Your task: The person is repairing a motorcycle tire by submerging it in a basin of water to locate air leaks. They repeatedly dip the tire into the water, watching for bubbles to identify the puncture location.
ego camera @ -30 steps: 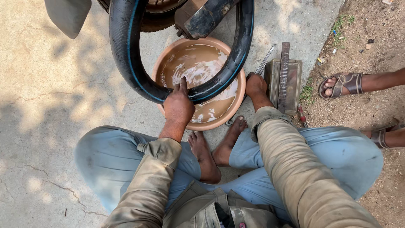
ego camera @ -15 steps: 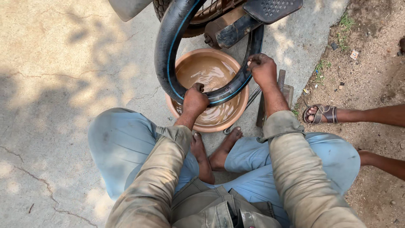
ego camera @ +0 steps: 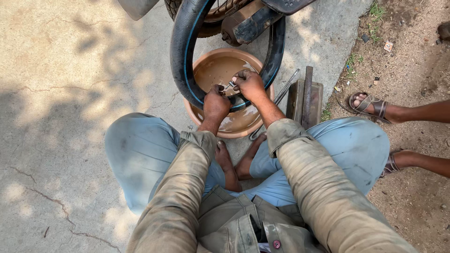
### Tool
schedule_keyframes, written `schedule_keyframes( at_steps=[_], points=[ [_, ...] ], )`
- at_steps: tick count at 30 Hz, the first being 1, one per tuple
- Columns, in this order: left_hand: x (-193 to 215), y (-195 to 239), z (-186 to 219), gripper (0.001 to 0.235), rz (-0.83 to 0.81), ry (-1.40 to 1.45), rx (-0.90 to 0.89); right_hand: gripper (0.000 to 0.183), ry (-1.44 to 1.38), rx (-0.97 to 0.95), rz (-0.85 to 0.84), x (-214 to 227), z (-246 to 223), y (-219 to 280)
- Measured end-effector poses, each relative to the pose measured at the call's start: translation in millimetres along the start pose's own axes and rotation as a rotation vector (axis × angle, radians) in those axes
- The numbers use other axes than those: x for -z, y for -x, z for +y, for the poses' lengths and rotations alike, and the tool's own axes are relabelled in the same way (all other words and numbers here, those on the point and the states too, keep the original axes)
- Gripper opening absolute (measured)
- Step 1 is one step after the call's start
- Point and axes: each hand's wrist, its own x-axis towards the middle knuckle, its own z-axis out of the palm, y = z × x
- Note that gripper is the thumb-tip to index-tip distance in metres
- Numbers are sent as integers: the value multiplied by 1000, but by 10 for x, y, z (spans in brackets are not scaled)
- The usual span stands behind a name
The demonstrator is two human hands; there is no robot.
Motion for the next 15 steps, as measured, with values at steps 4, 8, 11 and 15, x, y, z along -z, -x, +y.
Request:
schedule_keyframes(
  at_steps=[4,8,11,15],
  points=[
    [33,30,62,30,8,8,18,21,35,-23,-25,-25,19,14],
    [158,94,239,32,-13,10,48,23,31,-9,-20,-13,-25,14],
    [233,136,353,33,-105,112,189,22,52,34,-32,-18,-7,10],
    [188,118,287,34,-53,90,47,21,94,48,-32,-37,-66,55]
  ],
)
